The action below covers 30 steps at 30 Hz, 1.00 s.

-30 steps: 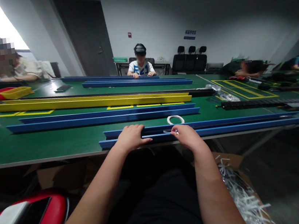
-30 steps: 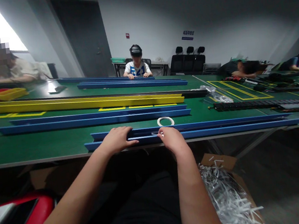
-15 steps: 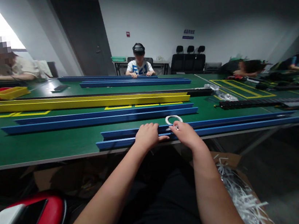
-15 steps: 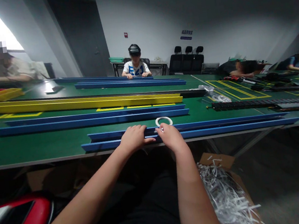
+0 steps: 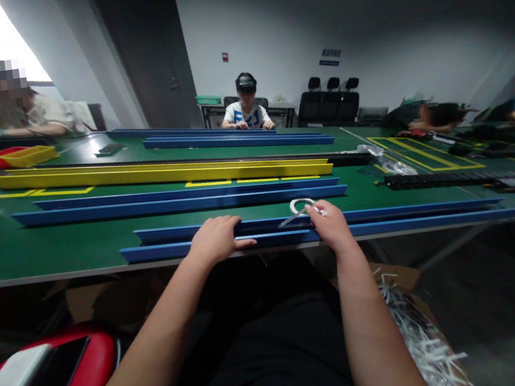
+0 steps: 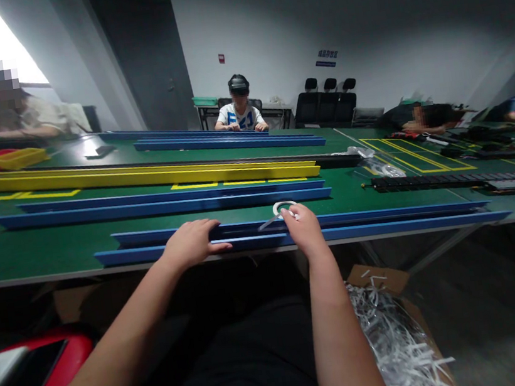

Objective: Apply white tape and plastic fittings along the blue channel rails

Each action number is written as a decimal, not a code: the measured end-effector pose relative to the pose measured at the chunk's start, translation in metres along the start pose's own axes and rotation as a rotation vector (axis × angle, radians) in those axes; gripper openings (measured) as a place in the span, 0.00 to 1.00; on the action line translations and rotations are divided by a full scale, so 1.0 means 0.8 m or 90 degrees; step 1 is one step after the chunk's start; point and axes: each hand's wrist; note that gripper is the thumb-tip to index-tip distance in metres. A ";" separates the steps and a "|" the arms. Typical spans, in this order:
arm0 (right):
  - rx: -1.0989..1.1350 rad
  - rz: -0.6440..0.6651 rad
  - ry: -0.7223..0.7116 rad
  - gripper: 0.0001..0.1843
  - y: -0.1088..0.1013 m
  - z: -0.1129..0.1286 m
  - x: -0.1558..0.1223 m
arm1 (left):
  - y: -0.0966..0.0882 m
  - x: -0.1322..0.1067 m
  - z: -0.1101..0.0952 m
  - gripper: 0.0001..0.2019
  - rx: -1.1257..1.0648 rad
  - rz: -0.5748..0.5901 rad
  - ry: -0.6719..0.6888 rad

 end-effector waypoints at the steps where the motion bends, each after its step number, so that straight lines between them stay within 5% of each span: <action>1: 0.068 -0.008 0.016 0.21 0.004 -0.002 0.001 | -0.001 -0.004 0.011 0.39 -0.001 0.002 -0.004; 9: 0.426 -0.102 0.058 0.19 0.026 -0.010 0.004 | 0.001 -0.007 0.027 0.40 -0.004 0.009 -0.012; 18: 0.398 -0.111 0.082 0.22 0.034 0.001 0.005 | 0.000 0.002 0.011 0.38 -0.004 0.040 -0.026; 30: 0.416 -0.091 0.058 0.17 0.032 -0.001 0.004 | 0.013 0.040 -0.098 0.35 0.015 -0.016 0.017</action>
Point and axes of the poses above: each hand's wrist, its own x-axis towards the middle knuckle, its own y-axis out of the palm, z = x × y, and after that the axes turned 12 degrees about z, right-handed
